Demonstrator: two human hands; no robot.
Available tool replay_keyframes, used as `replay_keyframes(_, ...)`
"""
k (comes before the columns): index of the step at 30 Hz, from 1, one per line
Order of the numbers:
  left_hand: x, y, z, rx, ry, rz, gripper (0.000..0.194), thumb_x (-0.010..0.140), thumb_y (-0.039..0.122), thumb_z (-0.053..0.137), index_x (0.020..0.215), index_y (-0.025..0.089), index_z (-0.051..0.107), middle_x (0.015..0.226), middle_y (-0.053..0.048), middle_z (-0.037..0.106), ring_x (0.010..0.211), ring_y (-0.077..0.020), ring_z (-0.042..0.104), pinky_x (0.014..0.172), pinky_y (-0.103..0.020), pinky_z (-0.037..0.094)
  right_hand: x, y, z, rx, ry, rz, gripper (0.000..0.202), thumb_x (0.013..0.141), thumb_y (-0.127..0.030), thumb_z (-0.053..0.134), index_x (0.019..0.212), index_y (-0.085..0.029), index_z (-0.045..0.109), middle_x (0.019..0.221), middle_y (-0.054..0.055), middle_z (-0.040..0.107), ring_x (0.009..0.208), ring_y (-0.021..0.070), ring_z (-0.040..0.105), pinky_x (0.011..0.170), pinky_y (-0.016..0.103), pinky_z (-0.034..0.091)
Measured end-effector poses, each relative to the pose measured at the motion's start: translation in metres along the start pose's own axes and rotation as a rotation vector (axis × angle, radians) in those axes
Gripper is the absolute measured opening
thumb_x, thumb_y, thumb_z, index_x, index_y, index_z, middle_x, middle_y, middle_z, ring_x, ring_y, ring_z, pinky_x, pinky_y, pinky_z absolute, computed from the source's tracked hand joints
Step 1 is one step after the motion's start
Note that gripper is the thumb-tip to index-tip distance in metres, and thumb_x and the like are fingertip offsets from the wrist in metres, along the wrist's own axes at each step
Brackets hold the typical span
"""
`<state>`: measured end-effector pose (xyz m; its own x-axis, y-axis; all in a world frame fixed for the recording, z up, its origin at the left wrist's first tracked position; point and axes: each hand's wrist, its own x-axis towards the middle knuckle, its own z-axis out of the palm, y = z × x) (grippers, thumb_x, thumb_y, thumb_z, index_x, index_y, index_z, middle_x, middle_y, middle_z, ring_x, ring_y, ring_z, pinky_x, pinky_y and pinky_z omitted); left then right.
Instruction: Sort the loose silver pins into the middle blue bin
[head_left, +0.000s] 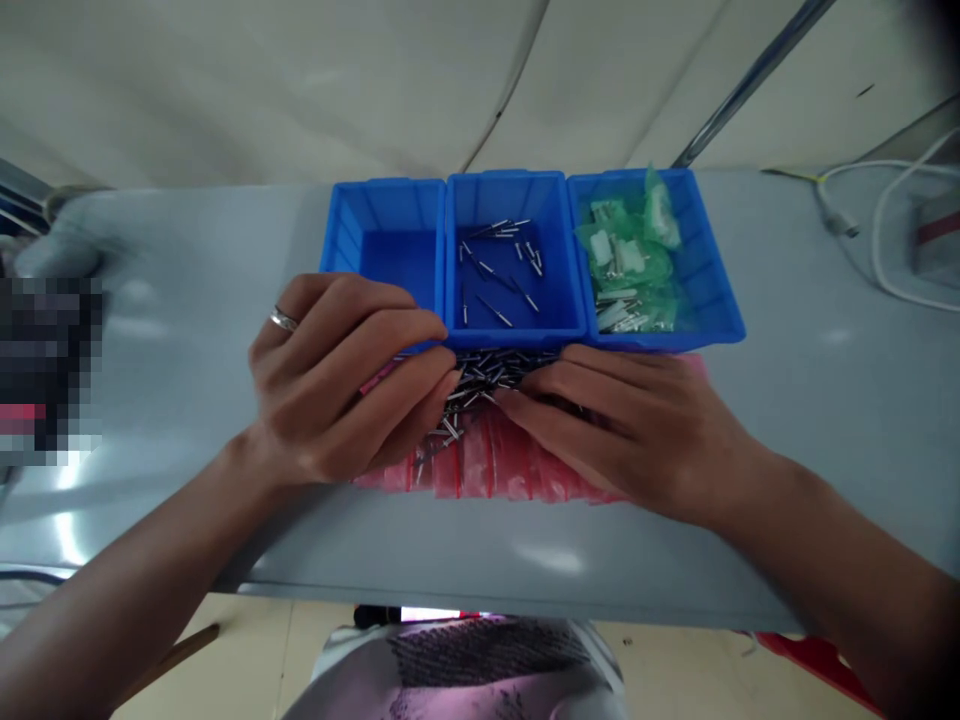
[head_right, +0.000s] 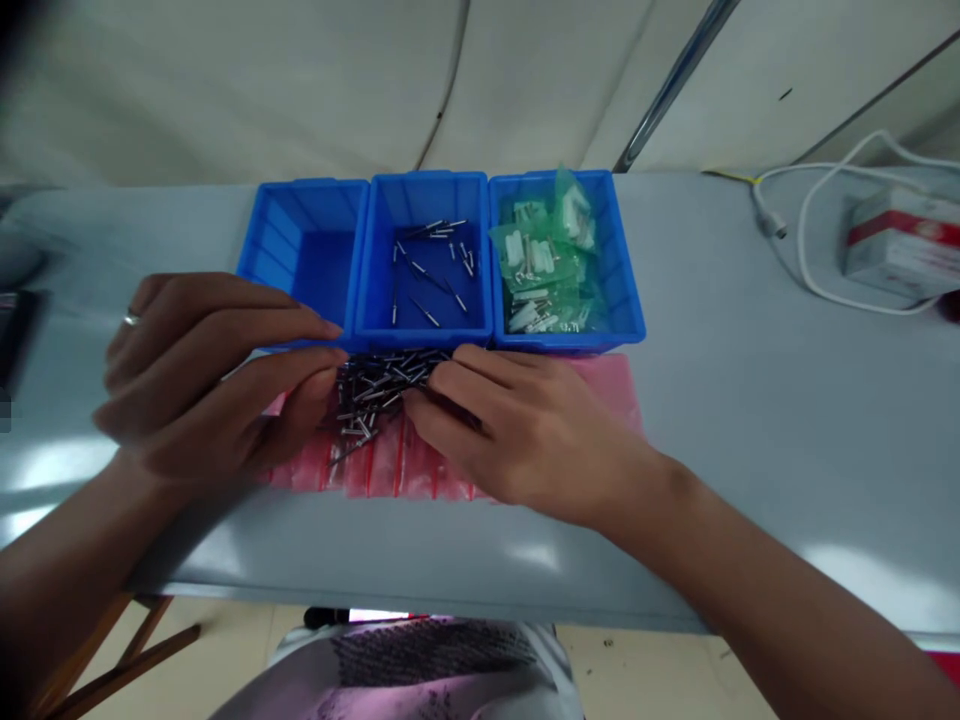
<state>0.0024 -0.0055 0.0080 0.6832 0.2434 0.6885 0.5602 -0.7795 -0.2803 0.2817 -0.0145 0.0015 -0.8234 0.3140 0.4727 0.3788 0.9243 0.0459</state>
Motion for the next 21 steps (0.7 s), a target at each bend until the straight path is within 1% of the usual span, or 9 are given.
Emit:
replay_keyframes(3, 0.0, 0.0, 0.0, 0.0, -0.004, 0.001, 0.007, 0.091, 0.023, 0.072, 0.095, 0.017, 0.071, 0.095, -0.005, 0.078, 0.089, -0.0255, 0.072, 0.068, -0.039, 0.05, 0.001, -0.002, -0.003, -0.02, 0.014, 0.006, 0.019, 0.094, -0.008, 0.066, 0.113, -0.01, 0.071, 0.102, 0.009, 0.076, 0.09, 0.0198, 0.069, 0.07, 0.036, 0.057)
replay_keyframes(7, 0.0, 0.003, 0.0, -0.044, -0.085, -0.081, 0.01, 0.088, 0.02, 0.076, 0.096, 0.016, 0.071, 0.102, -0.009, 0.078, 0.096, -0.029, 0.074, 0.075, -0.042, 0.055, 0.005, -0.006, -0.001, -0.034, -0.053, 0.053, 0.024, 0.1, -0.009, 0.054, 0.115, -0.012, 0.072, 0.106, 0.01, 0.075, 0.088, 0.0191, 0.069, 0.067, 0.035, 0.055)
replay_keyframes(10, 0.002, 0.005, -0.001, -0.048, -0.096, -0.093, 0.013, 0.086, 0.016, 0.078, 0.096, 0.014, 0.071, 0.102, -0.011, 0.078, 0.096, -0.0291, 0.074, 0.078, -0.042, 0.057, 0.006, -0.009, 0.002, -0.033, -0.086, 0.076, 0.028, 0.102, -0.01, 0.049, 0.116, -0.013, 0.073, 0.109, 0.01, 0.075, 0.091, 0.0179, 0.07, 0.069, 0.033, 0.056)
replay_keyframes(12, 0.003, 0.005, -0.003, -0.03, -0.094, -0.08, 0.015, 0.085, 0.017, 0.08, 0.097, 0.014, 0.072, 0.101, -0.011, 0.078, 0.094, -0.0288, 0.074, 0.076, -0.041, 0.057, 0.005, -0.011, 0.004, -0.021, -0.096, 0.086, 0.028, 0.101, -0.008, 0.049, 0.115, -0.013, 0.073, 0.105, 0.008, 0.075, 0.089, 0.0173, 0.069, 0.069, 0.032, 0.056)
replay_keyframes(14, 0.004, 0.004, -0.006, -0.017, -0.115, -0.072, 0.016, 0.084, 0.018, 0.081, 0.097, 0.014, 0.072, 0.1, -0.011, 0.078, 0.094, -0.0291, 0.074, 0.076, -0.042, 0.057, 0.004, -0.012, 0.005, -0.003, -0.089, 0.096, 0.028, 0.101, -0.008, 0.05, 0.113, -0.013, 0.074, 0.097, 0.006, 0.074, 0.083, 0.0173, 0.067, 0.067, 0.033, 0.054)
replay_keyframes(16, 0.004, 0.003, -0.008, -0.029, -0.135, -0.051, 0.015, 0.084, 0.018, 0.081, 0.097, 0.013, 0.073, 0.1, -0.011, 0.078, 0.095, -0.0304, 0.074, 0.076, -0.043, 0.058, 0.003, -0.012, 0.005, 0.008, -0.051, 0.107, 0.028, 0.101, -0.008, 0.048, 0.112, -0.013, 0.074, 0.095, 0.006, 0.074, 0.081, 0.0187, 0.066, 0.064, 0.034, 0.051)
replay_keyframes(19, 0.003, 0.002, -0.007, -0.05, -0.104, 0.002, 0.013, 0.087, 0.017, 0.077, 0.098, 0.012, 0.074, 0.101, -0.012, 0.078, 0.094, -0.0324, 0.074, 0.075, -0.044, 0.057, 0.002, -0.012, 0.005, -0.01, 0.001, 0.127, 0.029, 0.101, -0.009, 0.047, 0.117, -0.011, 0.071, 0.107, 0.01, 0.075, 0.09, 0.0222, 0.067, 0.066, 0.037, 0.049)
replay_keyframes(21, 0.003, 0.001, -0.007, -0.041, -0.086, 0.02, 0.012, 0.088, 0.016, 0.076, 0.099, 0.012, 0.074, 0.1, -0.011, 0.077, 0.093, -0.0318, 0.075, 0.073, -0.043, 0.056, 0.002, -0.013, 0.006, -0.028, -0.025, 0.134, 0.03, 0.1, -0.008, 0.049, 0.121, -0.011, 0.07, 0.115, 0.011, 0.074, 0.096, 0.0231, 0.067, 0.07, 0.037, 0.05)
